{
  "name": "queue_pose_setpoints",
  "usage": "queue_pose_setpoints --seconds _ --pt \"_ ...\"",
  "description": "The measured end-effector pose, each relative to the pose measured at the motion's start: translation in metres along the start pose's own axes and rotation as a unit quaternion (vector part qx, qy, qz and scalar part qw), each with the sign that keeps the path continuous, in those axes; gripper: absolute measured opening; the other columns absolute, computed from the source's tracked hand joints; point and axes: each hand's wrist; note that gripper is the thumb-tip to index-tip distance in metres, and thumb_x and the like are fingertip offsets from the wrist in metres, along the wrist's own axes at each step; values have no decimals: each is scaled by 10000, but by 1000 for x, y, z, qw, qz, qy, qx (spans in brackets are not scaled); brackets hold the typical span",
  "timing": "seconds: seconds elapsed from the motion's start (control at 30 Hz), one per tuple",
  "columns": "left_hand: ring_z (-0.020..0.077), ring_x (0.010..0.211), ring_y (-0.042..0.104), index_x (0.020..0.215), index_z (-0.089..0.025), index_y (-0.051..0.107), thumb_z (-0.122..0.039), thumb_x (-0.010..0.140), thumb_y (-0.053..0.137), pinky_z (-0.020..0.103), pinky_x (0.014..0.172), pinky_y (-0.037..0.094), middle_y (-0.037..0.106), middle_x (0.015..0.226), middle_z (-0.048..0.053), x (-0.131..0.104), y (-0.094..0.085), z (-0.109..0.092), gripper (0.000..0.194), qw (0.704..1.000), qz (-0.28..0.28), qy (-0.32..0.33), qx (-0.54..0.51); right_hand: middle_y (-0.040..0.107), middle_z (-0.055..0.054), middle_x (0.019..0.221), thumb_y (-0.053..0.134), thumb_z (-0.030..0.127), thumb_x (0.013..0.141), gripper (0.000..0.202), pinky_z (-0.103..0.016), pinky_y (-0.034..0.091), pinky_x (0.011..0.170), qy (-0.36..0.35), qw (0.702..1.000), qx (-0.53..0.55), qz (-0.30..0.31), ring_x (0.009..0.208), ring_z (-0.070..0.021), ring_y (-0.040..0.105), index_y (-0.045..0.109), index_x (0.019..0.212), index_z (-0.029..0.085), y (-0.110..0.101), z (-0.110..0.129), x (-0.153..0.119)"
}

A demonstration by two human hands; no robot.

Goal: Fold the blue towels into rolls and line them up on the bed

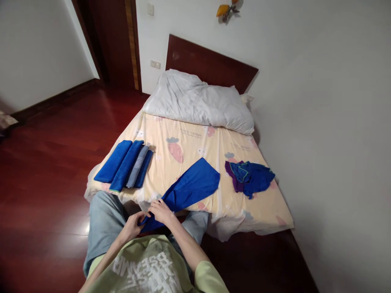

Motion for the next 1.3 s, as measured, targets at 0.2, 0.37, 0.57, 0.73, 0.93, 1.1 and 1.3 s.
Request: queue_pose_setpoints --seconds 0.2,0.37,0.57,0.73,0.93,1.1,1.3 --pt "217 782 641 875 -206 764 -389 736 714 324 747 539 678 874 66 -11 -26 -11 236 997 -79 2 -15 713 -52 1067 681 140 912 126 -314 478 958 30 995 33 -88 1016 -192 652 702 1026 191 -16 3 -7" --pt "254 856 689 1179 -210 725 -555 842 649 388 835 573 730 1020 93 -4 -39 -40 489 994 -113 6 -3 720 -40 1023 649 102 902 150 -282 502 878 76 967 131 -205 965 -195 668 720 973 214 -38 28 -22" --pt "246 936 712 1169 -224 731 -293 883 575 339 856 575 751 1016 83 -7 -52 -72 334 992 -57 96 65 707 -18 931 628 75 840 212 -288 503 818 124 928 213 -278 862 -200 669 716 933 244 -45 58 -29" --pt "198 842 700 1090 -233 725 -268 950 513 274 756 566 716 906 60 -24 -63 -85 257 950 -143 199 192 703 -10 889 571 32 783 274 -264 492 782 92 931 202 -289 807 -181 656 706 900 241 -52 45 -37" --pt "163 809 717 1155 -216 705 -189 947 614 231 799 566 738 940 54 -46 -90 -92 229 863 -312 299 262 717 -26 973 504 -33 734 426 -264 484 844 72 961 137 -227 920 -194 667 720 993 227 -62 -5 -64" --pt "181 743 723 1127 -225 729 -71 822 720 271 795 585 753 874 45 -62 -123 -95 342 745 -509 317 292 704 -42 1075 456 -60 720 545 -298 491 927 152 953 112 -237 1034 -204 660 731 1090 229 -60 -56 -100" --pt "170 731 731 1076 -223 723 -111 838 696 249 691 570 777 909 44 -63 -145 -93 265 763 -464 361 268 706 -91 1036 453 -31 790 460 -408 499 1006 208 935 90 -271 1063 -245 630 753 1065 182 -13 -102 -120"
Point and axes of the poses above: each hand's wrist, its own x-axis towards the middle knuckle, its own y-axis out of the palm, z = x × y
